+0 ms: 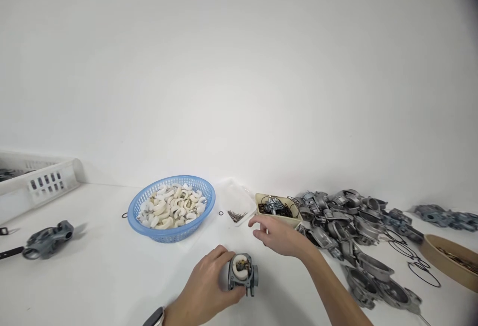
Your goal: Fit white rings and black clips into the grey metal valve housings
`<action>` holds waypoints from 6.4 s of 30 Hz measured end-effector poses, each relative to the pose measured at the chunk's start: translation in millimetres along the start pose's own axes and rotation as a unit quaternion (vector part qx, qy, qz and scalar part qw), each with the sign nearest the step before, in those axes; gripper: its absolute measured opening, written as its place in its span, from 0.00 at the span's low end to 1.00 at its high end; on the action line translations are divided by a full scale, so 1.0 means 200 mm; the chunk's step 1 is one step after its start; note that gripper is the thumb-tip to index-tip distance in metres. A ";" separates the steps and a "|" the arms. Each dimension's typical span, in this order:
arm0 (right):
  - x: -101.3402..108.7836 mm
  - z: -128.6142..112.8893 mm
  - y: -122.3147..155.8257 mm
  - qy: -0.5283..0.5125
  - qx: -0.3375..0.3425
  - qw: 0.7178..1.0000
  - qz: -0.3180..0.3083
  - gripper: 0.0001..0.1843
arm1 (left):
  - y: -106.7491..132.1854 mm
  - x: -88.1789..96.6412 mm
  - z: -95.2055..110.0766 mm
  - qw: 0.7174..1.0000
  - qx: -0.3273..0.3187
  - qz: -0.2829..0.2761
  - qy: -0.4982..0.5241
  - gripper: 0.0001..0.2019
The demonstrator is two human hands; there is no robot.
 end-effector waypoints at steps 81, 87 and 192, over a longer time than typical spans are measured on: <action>-0.36 0.14 0.11 -0.474 0.070 0.878 -0.019 0.20 | -0.04 0.01 0.00 0.989 -0.060 -0.061 0.124 0.16; -0.39 0.15 0.09 -0.478 0.043 0.877 -0.006 0.21 | -0.04 0.00 -0.02 0.989 -0.059 -0.057 0.122 0.17; -0.41 0.16 0.09 -0.453 0.079 0.888 0.005 0.19 | -0.03 -0.05 -0.06 0.990 -0.071 -0.069 0.098 0.18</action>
Point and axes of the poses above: each hand's wrist, its own y-axis away from the middle knuckle, its own x-axis out of the back of the hand, z = x × y, the point moved 2 cm from there along -y, towards the middle knuckle, and after that the axes turned 8 degrees about x, right-handed, at the moved point
